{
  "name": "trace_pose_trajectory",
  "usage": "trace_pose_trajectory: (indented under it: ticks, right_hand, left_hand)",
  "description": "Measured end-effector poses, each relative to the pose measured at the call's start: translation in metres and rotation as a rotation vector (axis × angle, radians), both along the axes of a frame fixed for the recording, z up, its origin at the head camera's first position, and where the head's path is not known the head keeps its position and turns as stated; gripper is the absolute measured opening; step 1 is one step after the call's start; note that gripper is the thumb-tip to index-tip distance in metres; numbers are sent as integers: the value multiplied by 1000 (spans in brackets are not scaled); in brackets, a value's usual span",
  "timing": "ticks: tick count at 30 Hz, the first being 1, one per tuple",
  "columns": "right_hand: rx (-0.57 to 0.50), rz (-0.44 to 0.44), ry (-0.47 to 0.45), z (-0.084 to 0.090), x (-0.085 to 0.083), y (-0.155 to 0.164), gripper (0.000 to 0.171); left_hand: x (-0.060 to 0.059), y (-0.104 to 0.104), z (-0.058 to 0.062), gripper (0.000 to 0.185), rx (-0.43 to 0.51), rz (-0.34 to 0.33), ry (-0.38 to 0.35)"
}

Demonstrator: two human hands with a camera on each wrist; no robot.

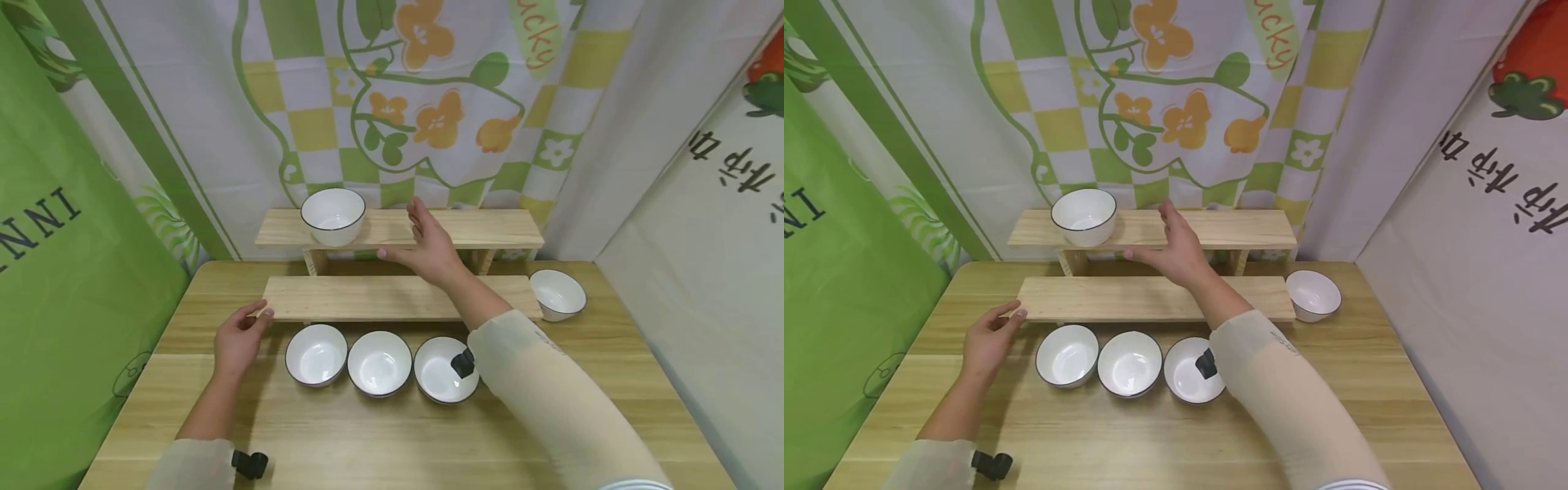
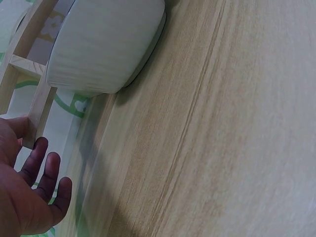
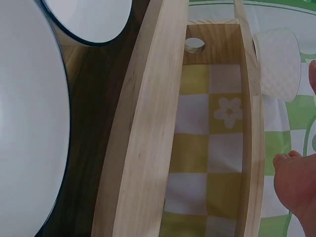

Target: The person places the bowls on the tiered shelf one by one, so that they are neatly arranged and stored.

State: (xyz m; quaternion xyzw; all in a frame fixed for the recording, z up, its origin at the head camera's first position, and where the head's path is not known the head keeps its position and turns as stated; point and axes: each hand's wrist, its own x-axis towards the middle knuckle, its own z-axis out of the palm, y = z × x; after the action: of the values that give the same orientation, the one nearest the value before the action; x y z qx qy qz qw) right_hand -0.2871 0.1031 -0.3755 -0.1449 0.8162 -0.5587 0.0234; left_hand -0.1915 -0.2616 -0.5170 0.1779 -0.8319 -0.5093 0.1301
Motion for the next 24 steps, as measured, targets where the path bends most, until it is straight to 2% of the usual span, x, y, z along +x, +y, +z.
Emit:
trace_pose_trajectory:
  ticks: [18,24]
  right_hand:
    - [-56,-12,-11,-4,17,37,123]
    - [-33,-15,-4,-6,24,50,122]
  left_hand:
    - [0,2,1,44,13,3,-7]
    - [1,1,2,44,9,6,-9]
